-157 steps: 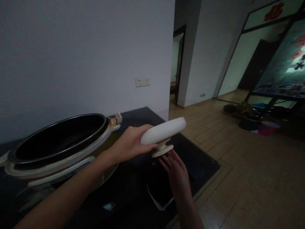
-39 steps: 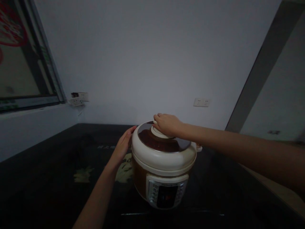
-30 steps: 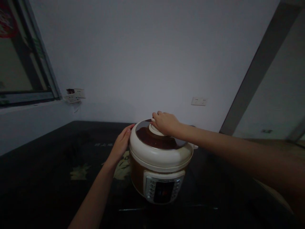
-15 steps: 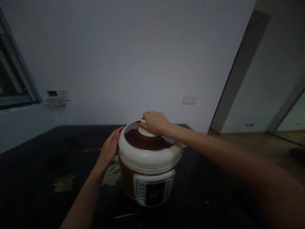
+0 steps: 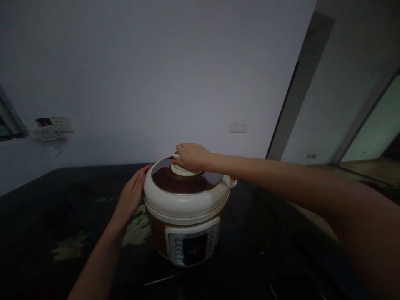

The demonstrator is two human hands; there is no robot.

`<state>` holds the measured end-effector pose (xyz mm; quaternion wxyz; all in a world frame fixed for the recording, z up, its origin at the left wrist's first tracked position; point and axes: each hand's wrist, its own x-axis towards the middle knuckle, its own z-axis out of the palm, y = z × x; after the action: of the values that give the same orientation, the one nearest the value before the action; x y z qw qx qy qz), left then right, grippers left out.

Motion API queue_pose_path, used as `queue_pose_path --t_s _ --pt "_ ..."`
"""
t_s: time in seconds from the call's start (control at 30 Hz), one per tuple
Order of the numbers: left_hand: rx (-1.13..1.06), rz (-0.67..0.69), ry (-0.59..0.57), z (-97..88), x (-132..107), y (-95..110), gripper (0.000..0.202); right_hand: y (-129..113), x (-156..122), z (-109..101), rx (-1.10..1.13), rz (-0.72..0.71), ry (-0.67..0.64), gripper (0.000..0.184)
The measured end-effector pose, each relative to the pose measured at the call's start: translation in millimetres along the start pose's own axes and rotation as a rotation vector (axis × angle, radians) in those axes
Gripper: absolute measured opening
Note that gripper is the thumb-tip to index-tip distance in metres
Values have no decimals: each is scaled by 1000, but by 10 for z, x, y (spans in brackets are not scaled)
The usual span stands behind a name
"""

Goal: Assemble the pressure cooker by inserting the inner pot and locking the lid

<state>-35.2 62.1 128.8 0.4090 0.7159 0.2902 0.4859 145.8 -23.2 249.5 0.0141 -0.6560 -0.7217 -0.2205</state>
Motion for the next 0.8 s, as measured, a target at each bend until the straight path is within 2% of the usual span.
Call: queue_pose_path --t_s 0.37,0.63,0.8 --pt "-9 2 -5 -6 24 -66 65 -6 -6 12 -16 -26 15 39" --pt "38 21 -10 -25 34 -100 60 -8 7 -4 -36 -43 1 37" --pt "64 32 -11 -32 45 -137 60 -35 10 26 -46 -11 25 37"
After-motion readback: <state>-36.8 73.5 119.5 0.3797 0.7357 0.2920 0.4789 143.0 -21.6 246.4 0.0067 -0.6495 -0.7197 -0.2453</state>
